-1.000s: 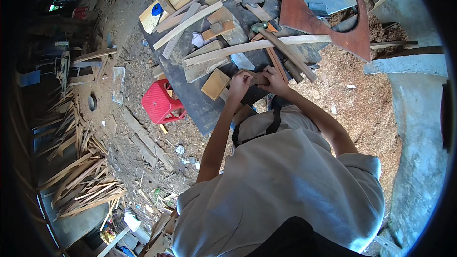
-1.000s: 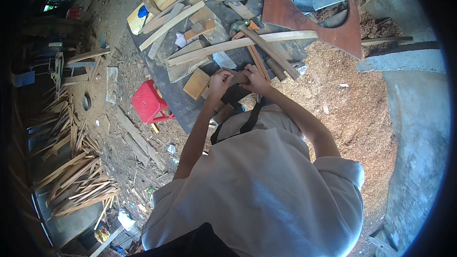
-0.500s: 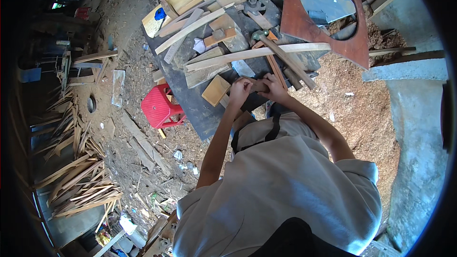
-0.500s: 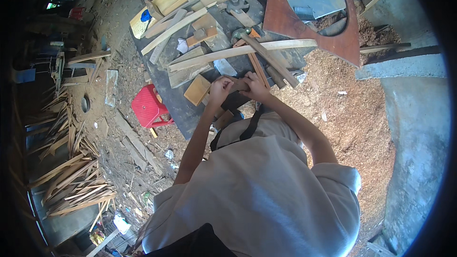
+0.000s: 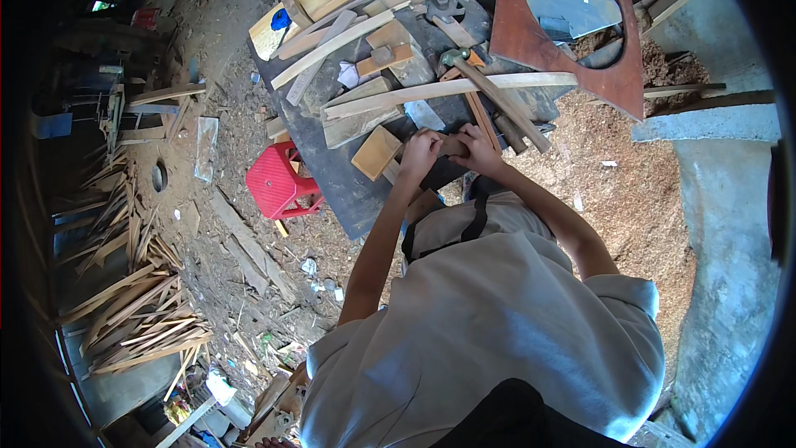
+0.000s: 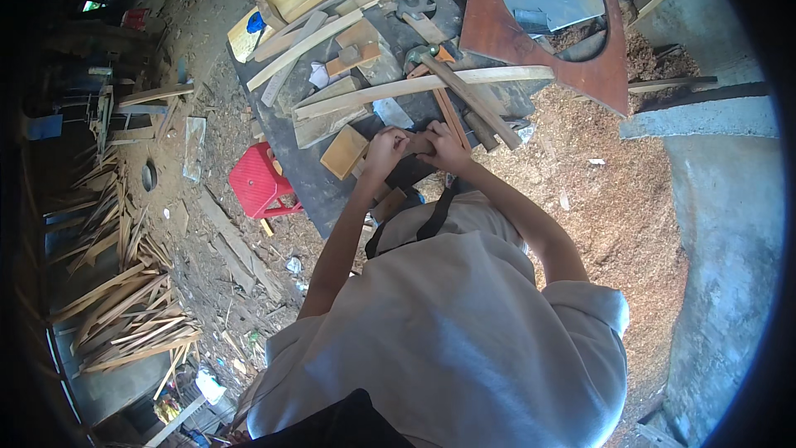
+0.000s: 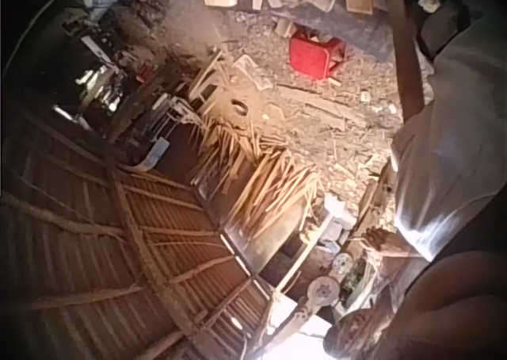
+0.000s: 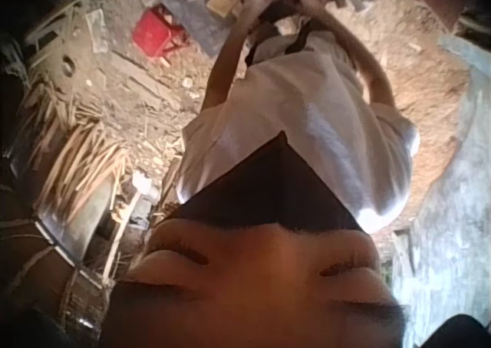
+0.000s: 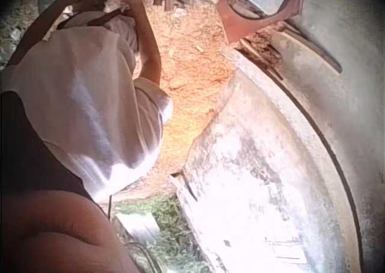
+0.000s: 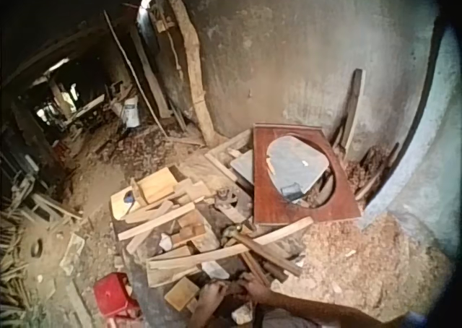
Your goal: Checking and fitting small pieces of wood together for a project.
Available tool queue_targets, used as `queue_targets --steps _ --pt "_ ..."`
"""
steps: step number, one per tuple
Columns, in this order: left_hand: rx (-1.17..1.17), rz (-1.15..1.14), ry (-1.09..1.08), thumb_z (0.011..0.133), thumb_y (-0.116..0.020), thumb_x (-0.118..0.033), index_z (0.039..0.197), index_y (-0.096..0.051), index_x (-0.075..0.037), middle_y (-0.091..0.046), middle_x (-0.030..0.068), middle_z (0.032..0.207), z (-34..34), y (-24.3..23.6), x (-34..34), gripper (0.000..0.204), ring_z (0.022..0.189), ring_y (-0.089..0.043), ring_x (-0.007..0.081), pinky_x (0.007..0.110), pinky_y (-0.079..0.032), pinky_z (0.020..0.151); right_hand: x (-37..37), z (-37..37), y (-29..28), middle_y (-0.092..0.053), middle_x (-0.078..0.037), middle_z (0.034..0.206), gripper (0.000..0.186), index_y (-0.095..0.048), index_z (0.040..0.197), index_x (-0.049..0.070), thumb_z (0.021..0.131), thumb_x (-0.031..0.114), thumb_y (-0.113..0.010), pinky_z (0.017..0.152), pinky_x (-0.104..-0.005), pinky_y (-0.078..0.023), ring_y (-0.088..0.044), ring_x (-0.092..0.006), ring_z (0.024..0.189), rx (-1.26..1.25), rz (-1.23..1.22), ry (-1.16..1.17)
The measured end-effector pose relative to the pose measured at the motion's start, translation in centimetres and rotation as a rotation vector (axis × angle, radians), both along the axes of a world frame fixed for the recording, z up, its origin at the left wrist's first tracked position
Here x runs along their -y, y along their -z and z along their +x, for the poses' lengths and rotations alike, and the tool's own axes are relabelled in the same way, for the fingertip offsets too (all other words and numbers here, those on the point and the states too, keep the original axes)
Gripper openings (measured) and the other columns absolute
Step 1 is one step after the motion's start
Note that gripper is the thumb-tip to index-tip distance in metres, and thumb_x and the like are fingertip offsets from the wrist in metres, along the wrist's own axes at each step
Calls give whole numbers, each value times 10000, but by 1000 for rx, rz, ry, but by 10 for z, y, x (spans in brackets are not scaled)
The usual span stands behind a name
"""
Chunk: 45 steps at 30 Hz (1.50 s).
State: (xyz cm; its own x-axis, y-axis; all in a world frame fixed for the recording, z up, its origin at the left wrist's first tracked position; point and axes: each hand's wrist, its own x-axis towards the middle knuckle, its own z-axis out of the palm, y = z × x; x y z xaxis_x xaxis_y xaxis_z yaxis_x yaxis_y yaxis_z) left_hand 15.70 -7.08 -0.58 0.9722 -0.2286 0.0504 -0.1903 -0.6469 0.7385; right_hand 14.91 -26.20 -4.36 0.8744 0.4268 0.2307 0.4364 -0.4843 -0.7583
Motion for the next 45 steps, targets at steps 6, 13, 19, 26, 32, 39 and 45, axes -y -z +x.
queue_targets --steps 6,13,19,26,32,39,45 --pt "-16 100 117 775 -678 -69 795 -630 18 -627 188 856 8 4 1 101 776 -632 379 428 -518 692 -1 -1 2 -501 -120 1008 505 -627 1072 39 627 174 -825 846 -394 -430 -497 -317 972 18 5 0" --pt "-41 -141 19 745 -741 -56 797 -666 33 -654 147 777 3 8 -2 128 659 -662 241 337 -517 605 0 -2 1 -477 -118 1013 516 -635 1069 16 618 177 -827 860 -388 -431 -489 -312 981 -8 -4 5" --pt "-16 -174 61 786 -718 -63 820 -664 44 -664 144 769 7 11 -10 125 651 -659 194 307 -498 594 0 -2 -1 -476 -119 1011 524 -632 1078 12 620 174 -826 863 -385 -428 -483 -309 986 -24 10 1" --pt "-17 -245 56 802 -690 -34 842 -661 44 -658 141 804 3 12 -12 93 675 -659 189 298 -497 611 0 -1 0 -483 -129 1018 532 -622 1089 18 627 190 -821 858 -382 -424 -490 -318 988 -2 10 0" --pt "-35 -256 -30 803 -670 -17 832 -650 37 -654 148 808 -4 7 -2 64 706 -657 250 316 -513 630 2 -2 5 -469 -127 1038 544 -621 1108 10 629 174 -820 880 -389 -423 -476 -317 1001 -32 -2 -11" --pt "1 -279 -57 819 -680 -39 847 -658 38 -653 123 817 -7 14 -4 84 686 -662 182 280 -516 623 -1 -1 0 -494 -114 1006 514 -628 1094 25 634 150 -820 856 -382 -427 -494 -306 978 -8 11 -4" --pt "-3 -261 -41 818 -680 -40 844 -658 35 -654 127 830 -7 14 -3 82 692 -665 185 281 -522 629 0 -1 0 -499 -117 1004 515 -627 1093 26 633 155 -819 854 -384 -427 -497 -309 975 -11 -11 0"
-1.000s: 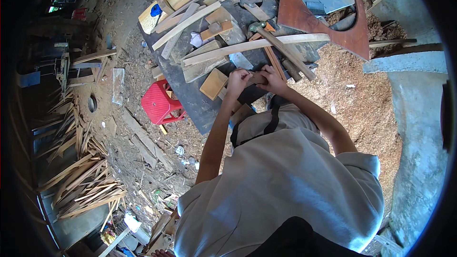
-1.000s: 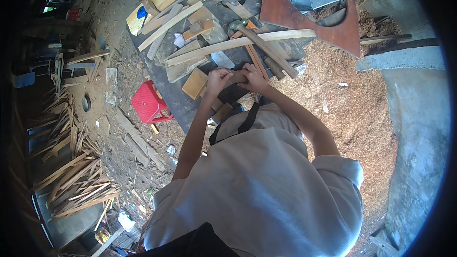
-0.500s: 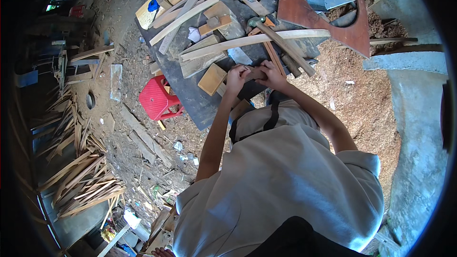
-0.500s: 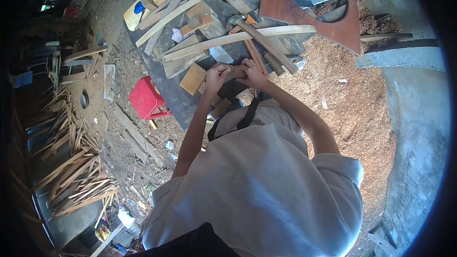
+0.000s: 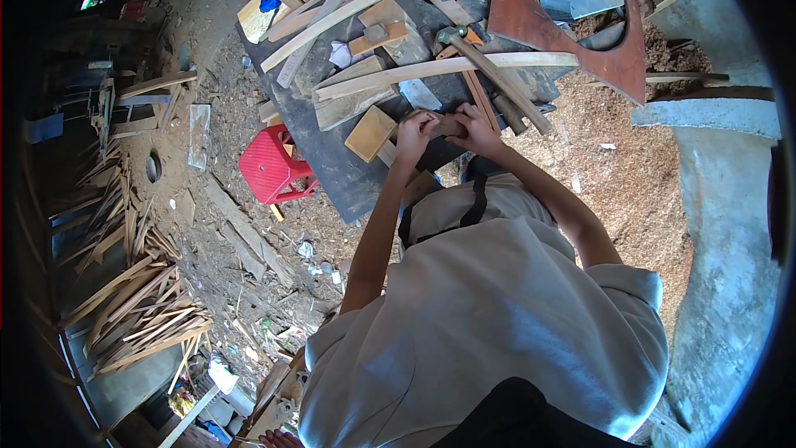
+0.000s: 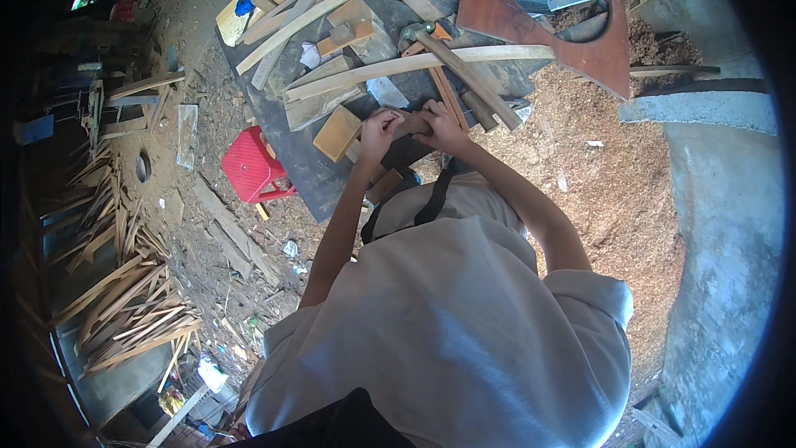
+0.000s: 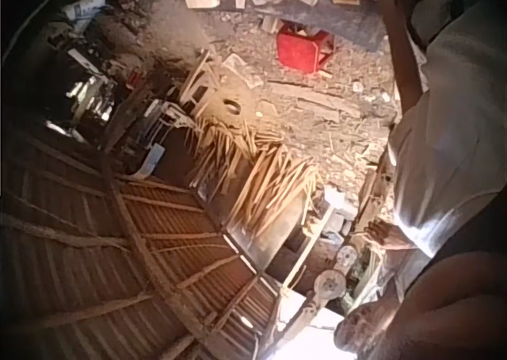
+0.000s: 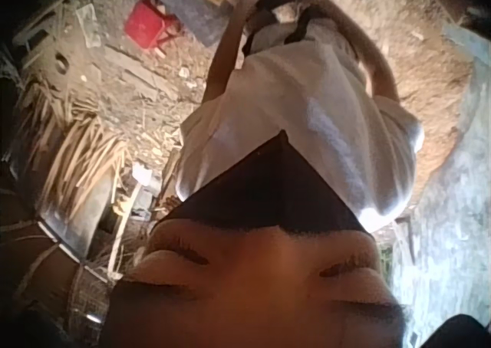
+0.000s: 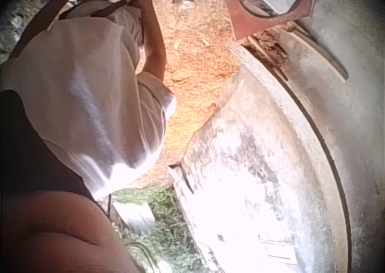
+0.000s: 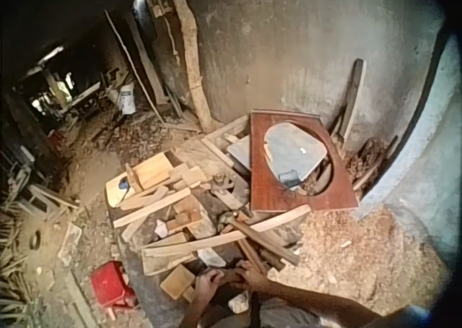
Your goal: Checking and fitting small pieces of wood together for a project.
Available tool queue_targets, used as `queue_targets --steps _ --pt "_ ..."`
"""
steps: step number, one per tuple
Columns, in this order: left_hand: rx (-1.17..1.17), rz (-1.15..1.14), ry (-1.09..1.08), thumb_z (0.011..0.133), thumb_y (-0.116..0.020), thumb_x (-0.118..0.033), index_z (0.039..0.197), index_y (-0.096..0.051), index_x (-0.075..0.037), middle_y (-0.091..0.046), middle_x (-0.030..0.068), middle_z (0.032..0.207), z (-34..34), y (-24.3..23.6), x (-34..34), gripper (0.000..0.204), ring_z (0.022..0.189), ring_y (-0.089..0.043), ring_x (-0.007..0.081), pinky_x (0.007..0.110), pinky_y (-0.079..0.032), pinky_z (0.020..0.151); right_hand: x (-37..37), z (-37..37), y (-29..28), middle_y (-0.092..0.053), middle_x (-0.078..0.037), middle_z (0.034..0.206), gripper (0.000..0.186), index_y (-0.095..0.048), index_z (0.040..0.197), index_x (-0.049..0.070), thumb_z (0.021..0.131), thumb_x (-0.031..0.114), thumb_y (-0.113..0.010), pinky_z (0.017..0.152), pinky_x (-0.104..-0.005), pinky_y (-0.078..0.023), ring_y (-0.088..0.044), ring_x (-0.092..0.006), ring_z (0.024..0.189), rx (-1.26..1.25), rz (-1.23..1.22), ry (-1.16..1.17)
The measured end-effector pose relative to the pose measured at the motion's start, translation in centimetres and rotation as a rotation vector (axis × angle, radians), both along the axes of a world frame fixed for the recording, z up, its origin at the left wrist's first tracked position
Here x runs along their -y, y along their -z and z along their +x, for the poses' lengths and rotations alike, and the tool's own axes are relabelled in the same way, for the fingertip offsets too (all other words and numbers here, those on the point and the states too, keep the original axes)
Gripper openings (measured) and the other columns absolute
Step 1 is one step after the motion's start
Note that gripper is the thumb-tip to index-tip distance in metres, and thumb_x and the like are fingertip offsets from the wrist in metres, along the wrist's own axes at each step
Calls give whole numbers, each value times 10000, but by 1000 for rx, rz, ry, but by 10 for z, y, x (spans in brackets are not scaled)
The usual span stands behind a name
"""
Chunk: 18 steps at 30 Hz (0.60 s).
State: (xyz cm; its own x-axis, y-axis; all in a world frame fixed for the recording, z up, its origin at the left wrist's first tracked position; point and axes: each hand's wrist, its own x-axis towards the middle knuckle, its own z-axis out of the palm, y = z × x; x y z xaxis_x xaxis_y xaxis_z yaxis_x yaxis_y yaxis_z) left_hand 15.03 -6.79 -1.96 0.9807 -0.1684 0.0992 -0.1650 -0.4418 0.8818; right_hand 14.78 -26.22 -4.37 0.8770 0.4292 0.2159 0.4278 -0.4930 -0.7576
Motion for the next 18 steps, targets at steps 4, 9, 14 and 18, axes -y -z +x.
queue_targets --steps 4,9,14,18 --pt "33 37 -8 819 -674 -37 839 -652 31 -653 131 831 -2 -1 1 74 687 -657 210 294 -516 625 -1 0 -2 -500 -118 1009 515 -626 1091 22 633 158 -820 847 -383 -426 -497 -311 973 17 21 -6" --pt "59 98 8 826 -639 -33 850 -617 30 -632 163 864 -5 -10 6 71 781 -635 335 370 -503 678 0 -1 2 -498 -120 1013 508 -624 1088 20 641 164 -818 849 -380 -424 -492 -311 983 18 12 -3" --pt "46 119 7 845 -615 -49 881 -610 24 -624 167 889 -5 -13 8 81 824 -623 354 389 -498 716 1 2 4 -496 -120 1019 501 -622 1089 20 650 168 -813 860 -382 -419 -491 -312 988 14 8 -9" --pt "50 108 -2 849 -612 -53 889 -616 20 -626 161 901 -6 -10 8 84 838 -623 354 394 -498 721 2 2 1 -493 -122 1016 504 -622 1093 21 656 184 -813 867 -384 -418 -492 -314 991 21 -15 -9"
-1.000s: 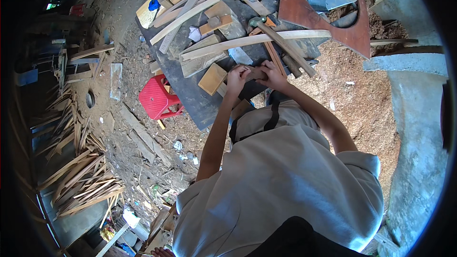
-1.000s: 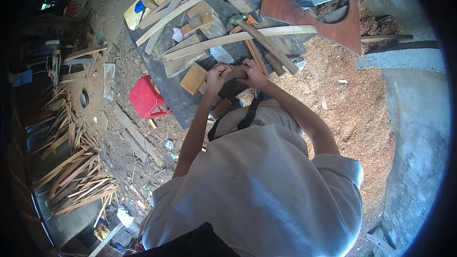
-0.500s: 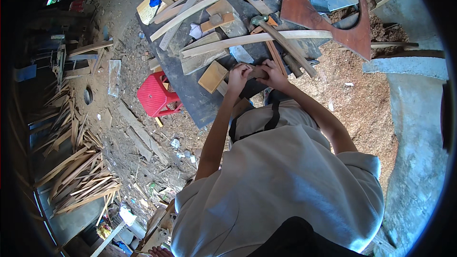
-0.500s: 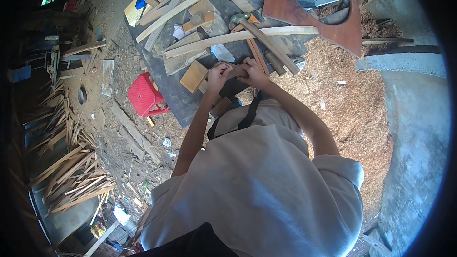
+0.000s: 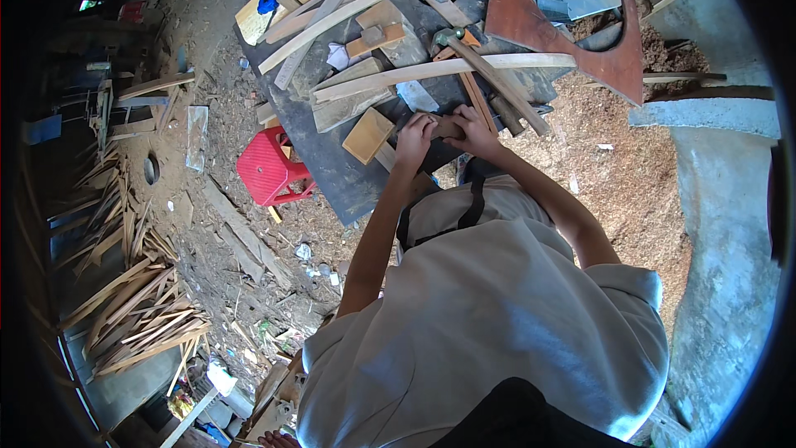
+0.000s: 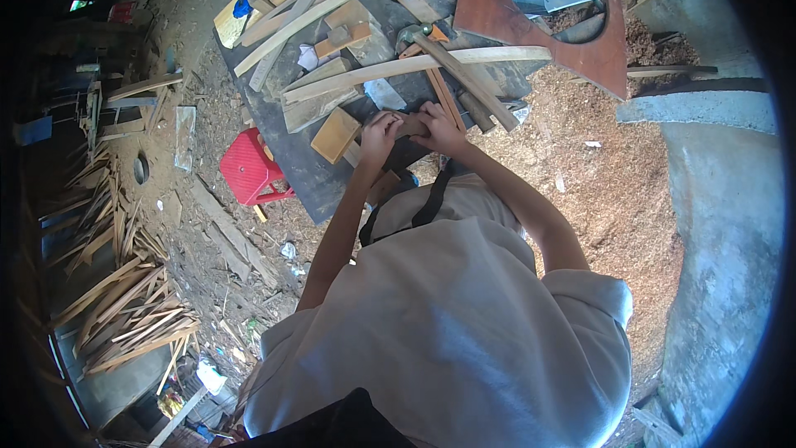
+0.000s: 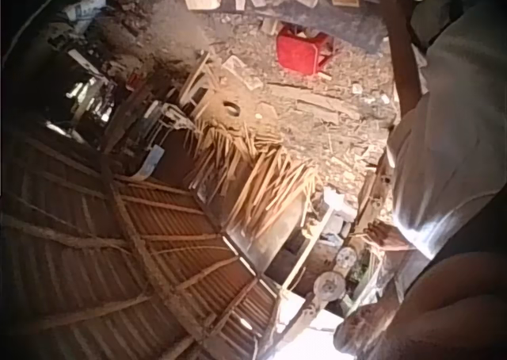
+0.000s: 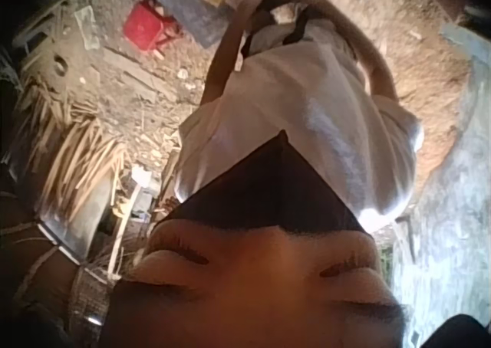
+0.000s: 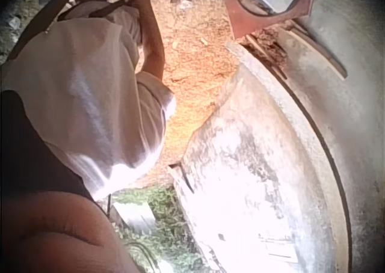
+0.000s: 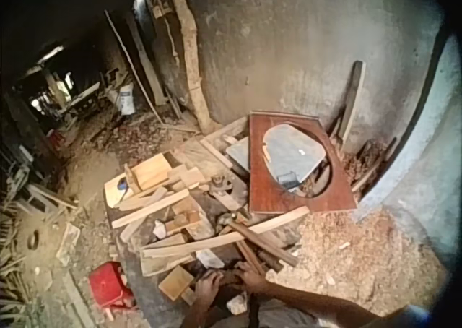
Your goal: Checking and fitting small pieces of wood together for a project.
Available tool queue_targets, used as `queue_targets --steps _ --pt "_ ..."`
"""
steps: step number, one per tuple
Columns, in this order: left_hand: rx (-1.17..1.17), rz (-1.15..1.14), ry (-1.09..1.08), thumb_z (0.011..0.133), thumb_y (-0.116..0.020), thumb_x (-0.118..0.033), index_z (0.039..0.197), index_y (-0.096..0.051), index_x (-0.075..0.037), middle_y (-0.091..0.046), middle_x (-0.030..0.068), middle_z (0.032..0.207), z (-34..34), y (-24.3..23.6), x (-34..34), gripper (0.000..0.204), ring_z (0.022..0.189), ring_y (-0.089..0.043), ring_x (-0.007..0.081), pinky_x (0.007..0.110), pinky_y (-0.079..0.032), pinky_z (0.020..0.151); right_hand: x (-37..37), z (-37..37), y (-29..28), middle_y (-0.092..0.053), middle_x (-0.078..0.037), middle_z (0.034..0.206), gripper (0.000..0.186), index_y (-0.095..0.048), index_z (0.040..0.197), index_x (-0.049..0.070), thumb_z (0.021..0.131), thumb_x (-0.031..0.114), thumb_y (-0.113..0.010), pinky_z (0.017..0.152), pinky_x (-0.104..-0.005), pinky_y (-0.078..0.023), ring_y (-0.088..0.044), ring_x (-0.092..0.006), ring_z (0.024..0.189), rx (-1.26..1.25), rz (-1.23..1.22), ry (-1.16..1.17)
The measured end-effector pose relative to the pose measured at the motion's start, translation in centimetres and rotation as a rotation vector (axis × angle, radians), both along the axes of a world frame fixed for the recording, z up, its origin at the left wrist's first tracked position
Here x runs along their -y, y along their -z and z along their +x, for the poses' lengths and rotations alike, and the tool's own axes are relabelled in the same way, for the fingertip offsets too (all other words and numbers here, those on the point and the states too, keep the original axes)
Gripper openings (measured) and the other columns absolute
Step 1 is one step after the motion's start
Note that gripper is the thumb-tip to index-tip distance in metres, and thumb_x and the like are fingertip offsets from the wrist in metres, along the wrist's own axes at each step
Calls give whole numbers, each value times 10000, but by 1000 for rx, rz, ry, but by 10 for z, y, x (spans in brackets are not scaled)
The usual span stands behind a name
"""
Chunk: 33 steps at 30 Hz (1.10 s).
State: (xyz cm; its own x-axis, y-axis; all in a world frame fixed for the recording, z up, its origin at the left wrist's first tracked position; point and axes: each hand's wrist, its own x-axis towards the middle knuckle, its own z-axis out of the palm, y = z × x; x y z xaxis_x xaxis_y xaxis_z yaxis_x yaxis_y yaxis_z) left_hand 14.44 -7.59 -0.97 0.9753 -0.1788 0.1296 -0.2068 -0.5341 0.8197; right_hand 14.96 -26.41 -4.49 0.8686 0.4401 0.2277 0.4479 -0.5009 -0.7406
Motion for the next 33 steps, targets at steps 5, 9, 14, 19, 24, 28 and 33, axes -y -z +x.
queue_targets --steps 5,9,14,19,24,28,33 --pt "137 50 -5 843 -639 -73 868 -640 14 -639 128 892 -4 8 -5 90 802 -638 304 362 -509 691 -2 3 -24 -476 -137 1095 444 -627 1036 11 672 199 -798 880 -398 -420 -474 -327 1010 74 -34 -27" --pt "113 42 -9 846 -635 -86 888 -637 14 -636 126 916 -6 8 -5 108 837 -630 321 372 -508 716 6 26 -86 -489 -147 1133 435 -575 1128 38 768 233 -721 865 -448 -425 -489 -331 1018 246 -266 305" --pt "134 89 -10 865 -609 -124 916 -635 -11 -630 112 956 -10 6 5 127 861 -625 327 397 -512 743 25 83 -53 -494 -168 1145 484 -508 1203 41 823 302 -655 855 -499 -429 -491 -355 1060 144 -566 511" --pt "150 12 -10 877 -598 -133 903 -627 -13 -625 118 952 -10 15 -2 126 880 -621 325 392 -511 759 13 111 -41 -472 -201 1226 508 -498 1210 41 844 370 -627 949 -509 -421 -450 -379 1189 -103 -696 419" --pt "159 209 135 912 -533 -143 866 -598 -10 -603 158 976 -1 17 -5 156 861 -610 354 428 -499 746 35 144 -8 -491 -244 1222 484 -498 1213 -3 912 376 -511 958 -512 -427 -502 -427 1143 -42 -626 329" --pt "124 99 49 902 -548 -139 900 -612 -6 -608 152 968 -1 13 -9 148 884 -605 352 426 -500 769 30 150 -38 -604 -317 951 477 -552 1018 -78 978 373 -400 768 -533 -496 -614 -469 836 -162 -602 193" --pt "71 93 25 894 -575 -134 957 -631 -4 -614 133 999 -14 27 -7 155 915 -613 332 393 -502 798 26 119 -89 -581 -270 723 311 -526 942 -68 943 243 -538 628 -472 -456 -579 -453 679 145 -84 247"
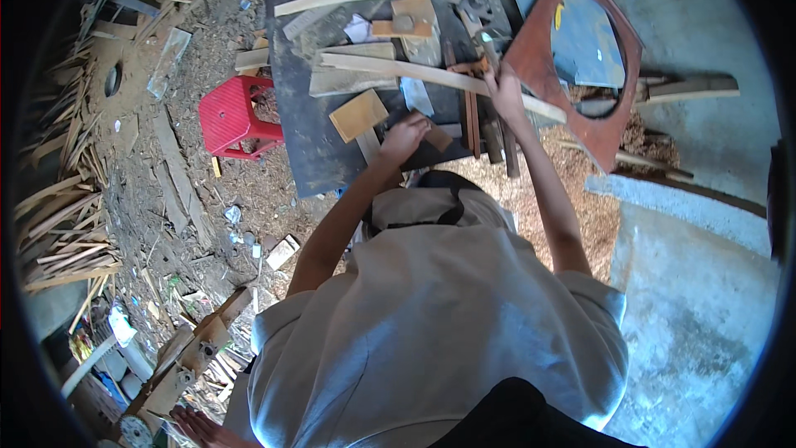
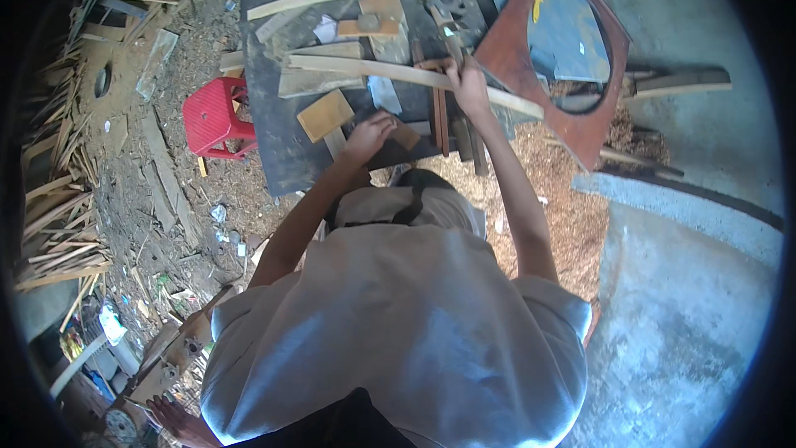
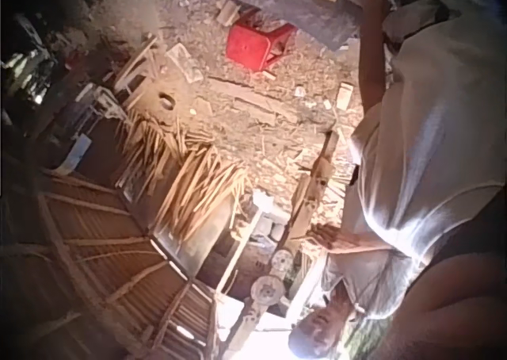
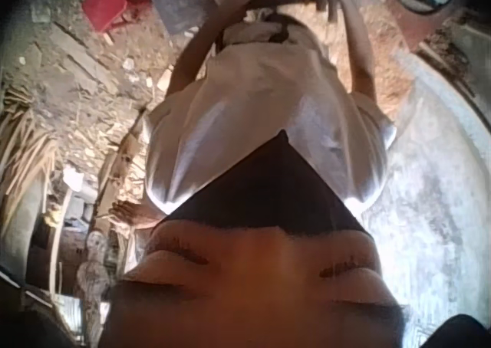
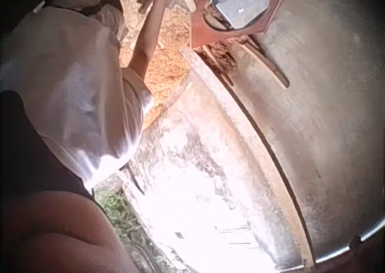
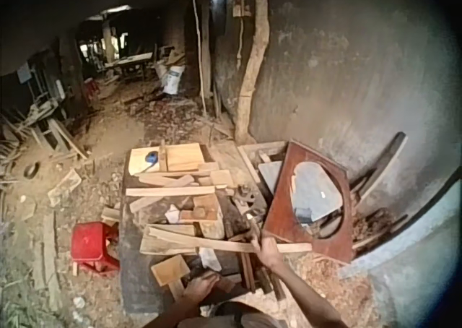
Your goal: Checking and fitting small pieces of wood together for a project.
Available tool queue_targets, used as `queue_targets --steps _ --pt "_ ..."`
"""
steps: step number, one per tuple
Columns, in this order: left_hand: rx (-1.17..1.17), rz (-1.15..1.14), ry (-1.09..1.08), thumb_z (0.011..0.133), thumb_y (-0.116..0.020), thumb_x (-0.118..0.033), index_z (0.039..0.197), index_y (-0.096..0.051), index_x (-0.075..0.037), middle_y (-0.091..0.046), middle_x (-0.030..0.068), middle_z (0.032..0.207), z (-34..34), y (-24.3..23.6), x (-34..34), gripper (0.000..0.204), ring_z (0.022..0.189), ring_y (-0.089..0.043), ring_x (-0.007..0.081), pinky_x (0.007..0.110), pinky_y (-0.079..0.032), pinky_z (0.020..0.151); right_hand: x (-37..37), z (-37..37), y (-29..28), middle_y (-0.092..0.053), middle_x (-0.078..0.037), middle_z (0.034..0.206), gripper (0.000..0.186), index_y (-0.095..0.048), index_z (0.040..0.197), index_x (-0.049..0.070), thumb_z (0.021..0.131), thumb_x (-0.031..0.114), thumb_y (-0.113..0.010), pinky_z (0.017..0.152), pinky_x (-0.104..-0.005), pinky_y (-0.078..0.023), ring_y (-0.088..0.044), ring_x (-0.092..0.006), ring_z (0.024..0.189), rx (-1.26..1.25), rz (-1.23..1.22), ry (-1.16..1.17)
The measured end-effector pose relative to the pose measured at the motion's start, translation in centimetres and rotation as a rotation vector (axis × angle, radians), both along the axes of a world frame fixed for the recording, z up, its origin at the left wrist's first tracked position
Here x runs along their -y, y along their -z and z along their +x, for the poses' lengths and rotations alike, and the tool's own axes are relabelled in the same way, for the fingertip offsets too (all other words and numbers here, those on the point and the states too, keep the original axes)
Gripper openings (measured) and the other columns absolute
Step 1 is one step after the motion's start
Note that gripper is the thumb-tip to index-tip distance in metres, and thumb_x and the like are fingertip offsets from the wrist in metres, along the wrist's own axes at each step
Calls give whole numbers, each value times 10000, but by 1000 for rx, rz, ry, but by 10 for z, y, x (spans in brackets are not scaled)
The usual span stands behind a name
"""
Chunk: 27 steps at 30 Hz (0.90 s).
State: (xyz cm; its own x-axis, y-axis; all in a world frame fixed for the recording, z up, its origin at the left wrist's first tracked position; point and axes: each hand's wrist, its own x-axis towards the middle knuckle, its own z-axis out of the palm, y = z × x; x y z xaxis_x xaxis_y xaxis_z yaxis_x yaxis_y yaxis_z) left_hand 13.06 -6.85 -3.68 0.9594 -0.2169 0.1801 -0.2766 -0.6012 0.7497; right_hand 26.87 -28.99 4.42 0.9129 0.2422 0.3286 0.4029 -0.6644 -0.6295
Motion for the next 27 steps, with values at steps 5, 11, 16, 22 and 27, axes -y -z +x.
queue_targets --steps 5,11,16,22,27 --pt "40 -15 4 887 -588 -133 973 -638 -12 -624 118 1007 0 -3 4 157 912 -624 312 387 -512 783 0 -67 -89 -608 -273 741 348 -544 1026 -29 933 304 -574 616 -480 -462 -607 -473 725 -311 42 -96" --pt "71 -103 -13 865 -620 -130 964 -652 -10 -641 112 991 4 -2 0 159 901 -636 293 367 -520 786 8 -120 -32 -621 -255 744 304 -580 1026 -27 911 253 -609 582 -465 -478 -626 -432 701 -345 -330 -234" --pt "120 -84 -2 867 -604 -137 929 -642 -8 -626 105 947 6 -2 0 147 873 -628 284 371 -519 776 0 -133 -33 -637 -258 739 425 -468 1212 -31 891 211 -605 562 -498 -507 -636 -422 646 -178 -156 -227" --pt "61 -73 5 865 -601 -137 925 -645 -14 -625 100 941 3 -12 -1 144 869 -626 276 365 -518 775 -1 -140 -25 -637 -217 694 310 -512 1106 0 904 222 -592 543 -495 -500 -633 -409 616 -313 -350 -234" --pt "76 -35 -19 862 -593 -121 914 -648 -13 -626 99 947 2 -12 3 131 872 -624 271 360 -517 779 -6 -148 -31 -639 -213 715 289 -513 1080 11 900 224 -590 554 -494 -505 -639 -401 633 -182 -217 -207"
